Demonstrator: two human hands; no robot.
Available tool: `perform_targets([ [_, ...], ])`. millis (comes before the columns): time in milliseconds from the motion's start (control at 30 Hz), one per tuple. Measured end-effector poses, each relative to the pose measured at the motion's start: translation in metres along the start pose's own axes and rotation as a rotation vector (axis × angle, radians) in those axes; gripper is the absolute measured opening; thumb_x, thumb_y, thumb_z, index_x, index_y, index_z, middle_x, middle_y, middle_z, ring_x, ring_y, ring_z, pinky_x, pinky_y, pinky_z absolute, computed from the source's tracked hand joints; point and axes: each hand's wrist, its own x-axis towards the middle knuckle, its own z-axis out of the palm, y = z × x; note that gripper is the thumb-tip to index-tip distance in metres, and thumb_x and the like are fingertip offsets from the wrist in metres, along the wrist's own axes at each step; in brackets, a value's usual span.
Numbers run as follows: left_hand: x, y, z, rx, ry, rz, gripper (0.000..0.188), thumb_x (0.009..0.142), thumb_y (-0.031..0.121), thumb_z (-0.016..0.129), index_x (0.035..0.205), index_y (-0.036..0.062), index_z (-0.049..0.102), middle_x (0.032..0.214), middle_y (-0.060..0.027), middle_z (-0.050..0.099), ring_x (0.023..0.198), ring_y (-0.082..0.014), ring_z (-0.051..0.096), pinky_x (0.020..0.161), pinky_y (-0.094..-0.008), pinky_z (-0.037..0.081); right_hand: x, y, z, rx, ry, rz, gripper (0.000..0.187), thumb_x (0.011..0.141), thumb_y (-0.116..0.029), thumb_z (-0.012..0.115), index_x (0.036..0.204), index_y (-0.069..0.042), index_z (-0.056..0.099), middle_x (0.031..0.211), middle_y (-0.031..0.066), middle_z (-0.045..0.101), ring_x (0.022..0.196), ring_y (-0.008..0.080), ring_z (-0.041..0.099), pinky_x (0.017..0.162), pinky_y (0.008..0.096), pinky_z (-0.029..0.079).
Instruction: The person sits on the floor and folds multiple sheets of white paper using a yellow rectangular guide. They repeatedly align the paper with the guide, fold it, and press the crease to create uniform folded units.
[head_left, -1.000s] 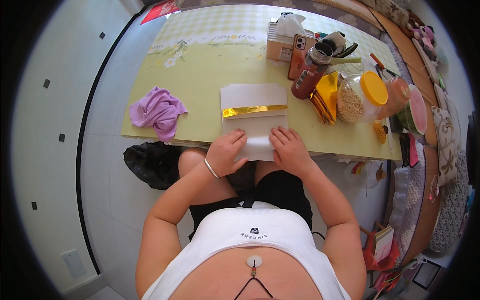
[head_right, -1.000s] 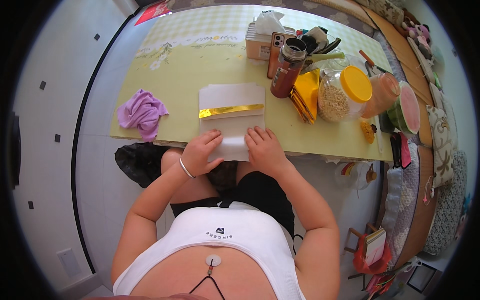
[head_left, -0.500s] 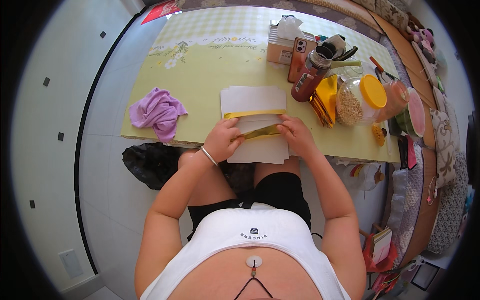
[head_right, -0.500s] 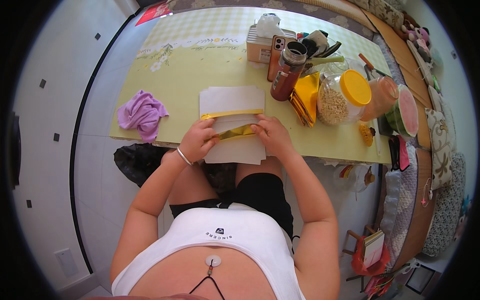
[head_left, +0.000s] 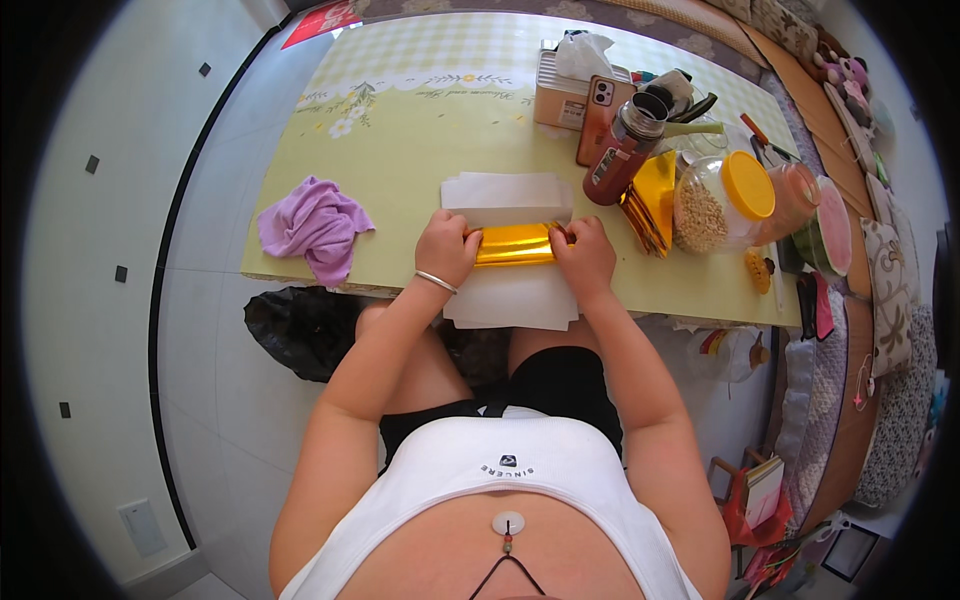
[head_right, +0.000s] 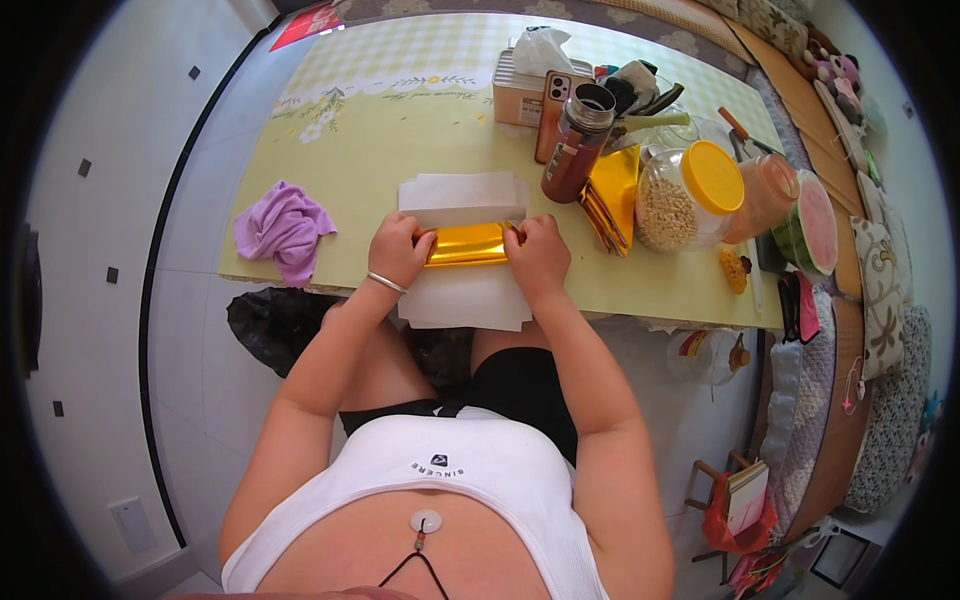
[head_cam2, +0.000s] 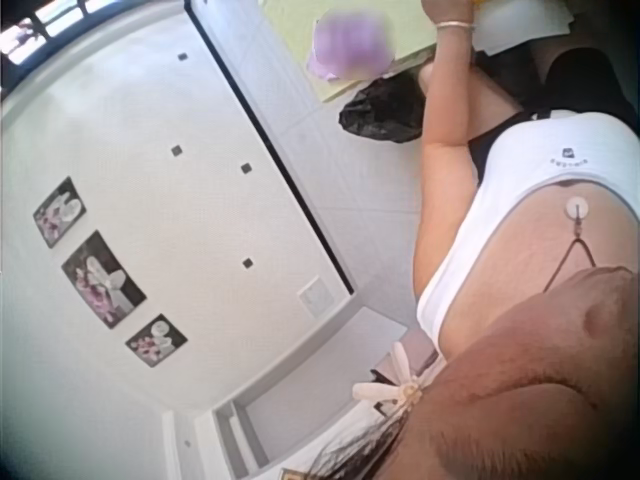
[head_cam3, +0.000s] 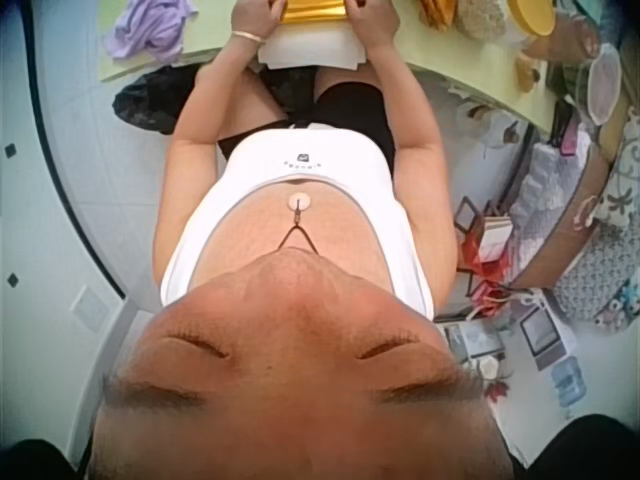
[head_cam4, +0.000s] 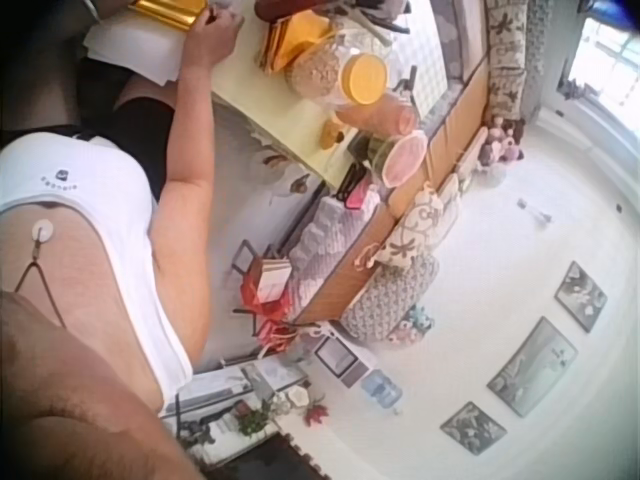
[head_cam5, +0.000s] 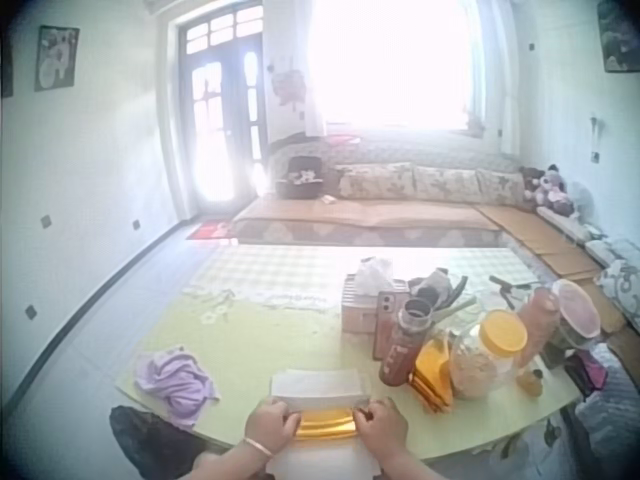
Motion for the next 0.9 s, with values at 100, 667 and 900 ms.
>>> perform_targets([
  [100,0.000,0.007,-0.001,0.101,0.082,0.133,0.021,0.084,0.013,0.074,0.099,0.0013,0.067,0.105,-0.0169,0.066,0.096,-0.0349,0.064,0.085,-0.0441,0.052,0.000,0.000,0.001,-0.025,0.020,0.005,0.023,0.087,-0.029,0.071,0.078,-0.008,0.065,0.093,0.0074,0.063,0.077,0.0314,0.065,0.067,0.0438,0.052],
  [667,-0.052,0.029,0.004,0.240,-0.237,0.506,0.084,0.085,0.060,0.067,0.142,-0.0005,0.052,0.151,-0.0229,0.046,0.142,-0.0431,0.039,0.113,-0.0629,0.030,-0.004,-0.003,0.000,-0.023,0.120,-0.049,0.035,0.087,-0.028,0.071,0.114,-0.006,0.065,0.119,0.0139,0.064,0.115,0.0352,0.061,0.093,0.0454,0.051],
  [900,-0.063,0.022,-0.003,0.277,-0.402,0.443,0.105,0.083,0.070,0.060,0.156,-0.0002,0.033,0.165,-0.0213,0.025,0.154,-0.0387,0.019,0.120,-0.0645,0.012,-0.041,-0.008,-0.002,-0.306,-0.357,-0.642,0.077,0.093,-0.048,0.060,0.153,-0.004,0.040,0.160,0.0122,0.040,0.151,0.0279,0.032,0.124,0.0484,0.017],
])
